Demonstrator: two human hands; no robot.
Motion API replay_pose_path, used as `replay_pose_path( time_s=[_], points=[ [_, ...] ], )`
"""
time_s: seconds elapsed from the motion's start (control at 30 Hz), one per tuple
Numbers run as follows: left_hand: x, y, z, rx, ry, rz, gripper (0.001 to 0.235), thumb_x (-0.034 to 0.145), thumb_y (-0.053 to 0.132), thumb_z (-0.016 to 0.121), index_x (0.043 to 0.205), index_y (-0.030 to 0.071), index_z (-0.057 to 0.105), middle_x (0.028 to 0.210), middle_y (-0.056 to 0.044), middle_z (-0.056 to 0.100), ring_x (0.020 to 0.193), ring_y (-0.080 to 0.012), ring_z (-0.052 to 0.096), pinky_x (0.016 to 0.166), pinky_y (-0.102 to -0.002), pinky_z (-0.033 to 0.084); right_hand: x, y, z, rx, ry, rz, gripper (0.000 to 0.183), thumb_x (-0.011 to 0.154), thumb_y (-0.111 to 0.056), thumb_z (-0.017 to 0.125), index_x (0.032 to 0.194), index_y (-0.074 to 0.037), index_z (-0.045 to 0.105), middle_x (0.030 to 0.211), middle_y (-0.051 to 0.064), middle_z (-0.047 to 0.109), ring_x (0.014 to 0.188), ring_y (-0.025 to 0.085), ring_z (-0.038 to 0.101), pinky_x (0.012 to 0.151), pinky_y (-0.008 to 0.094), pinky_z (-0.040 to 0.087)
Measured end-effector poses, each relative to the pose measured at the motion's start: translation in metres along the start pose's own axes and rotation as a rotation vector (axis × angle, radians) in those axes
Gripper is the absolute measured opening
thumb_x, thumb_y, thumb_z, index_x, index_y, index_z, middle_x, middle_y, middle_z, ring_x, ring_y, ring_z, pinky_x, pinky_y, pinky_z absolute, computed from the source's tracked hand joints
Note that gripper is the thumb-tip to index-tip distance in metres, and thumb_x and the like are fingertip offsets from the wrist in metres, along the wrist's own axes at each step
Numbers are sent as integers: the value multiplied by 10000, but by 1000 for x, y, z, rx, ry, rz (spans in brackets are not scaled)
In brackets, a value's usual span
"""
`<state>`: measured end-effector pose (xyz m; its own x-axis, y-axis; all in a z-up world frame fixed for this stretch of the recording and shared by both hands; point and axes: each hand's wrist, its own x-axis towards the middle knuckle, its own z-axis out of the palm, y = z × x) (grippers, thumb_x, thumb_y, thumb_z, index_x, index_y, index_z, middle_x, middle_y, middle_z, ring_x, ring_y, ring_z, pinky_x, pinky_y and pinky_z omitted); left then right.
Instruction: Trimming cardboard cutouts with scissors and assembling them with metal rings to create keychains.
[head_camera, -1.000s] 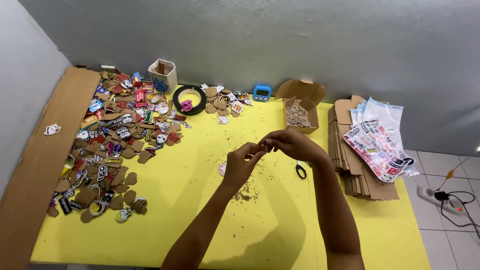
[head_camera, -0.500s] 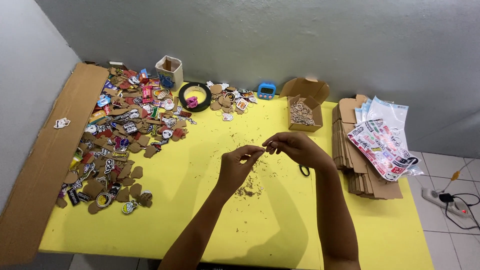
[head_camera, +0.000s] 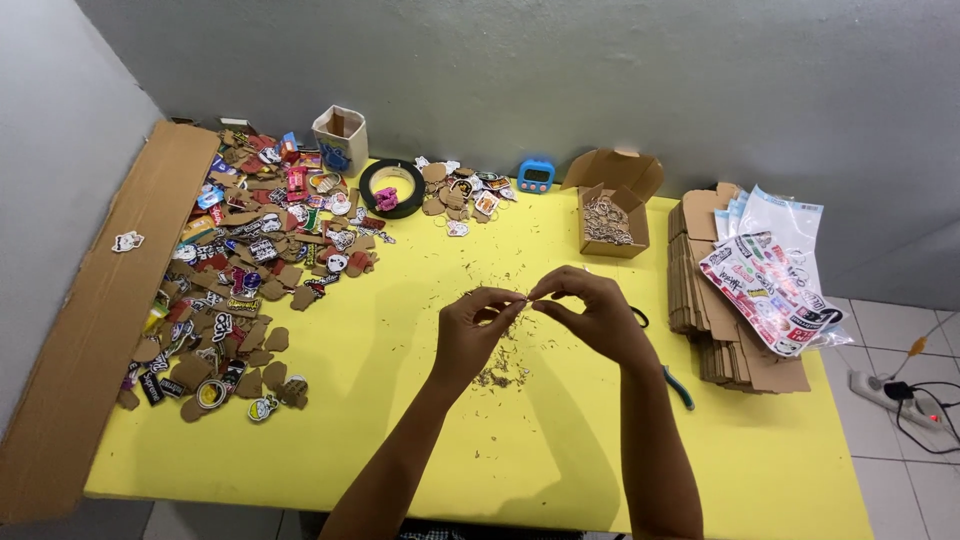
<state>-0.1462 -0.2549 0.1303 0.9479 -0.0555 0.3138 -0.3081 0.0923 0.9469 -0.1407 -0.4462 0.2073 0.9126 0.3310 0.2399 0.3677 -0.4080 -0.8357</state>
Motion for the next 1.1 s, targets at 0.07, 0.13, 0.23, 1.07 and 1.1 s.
replay_pose_path(
  time_s=[0.07,0.13,0.23,1.07,1.1],
  points=[
    [-1,-3,2,9,17,7,74,927,108,794,998,94,810,929,-98,800,823,-169,757,694,-284,635,-3,7,6,9,31,6,119,855,-44,807,971,-72,809,937,71,766,934,199,737,877,334,602],
    [-3,-7,5,17,34,12,69,929,111,795,994,93,810,924,-97,799,816,-169,757,684,-283,637,-7,9,11,19,60,15,105,855,-45,811,957,-70,807,918,68,766,914,190,736,858,324,606],
    [-6,-9,9,30,56,-21,59,933,118,792,979,89,813,920,-98,806,817,-171,767,685,-285,639,-10,9,18,31,119,23,77,852,-41,817,928,-49,805,907,79,770,890,187,743,828,307,617],
    [-9,-14,14,264,111,157,47,915,102,790,946,134,805,832,-67,803,780,-215,783,653,-284,636,-28,70,53,400,275,129,101,895,62,738,993,84,734,953,162,718,945,204,707,837,322,606],
    [-9,-15,15,285,108,173,51,931,111,776,964,139,803,866,-66,804,791,-218,779,654,-284,635,-28,69,54,386,292,113,94,900,67,729,992,80,736,952,156,714,952,197,700,841,313,601]
  ],
)
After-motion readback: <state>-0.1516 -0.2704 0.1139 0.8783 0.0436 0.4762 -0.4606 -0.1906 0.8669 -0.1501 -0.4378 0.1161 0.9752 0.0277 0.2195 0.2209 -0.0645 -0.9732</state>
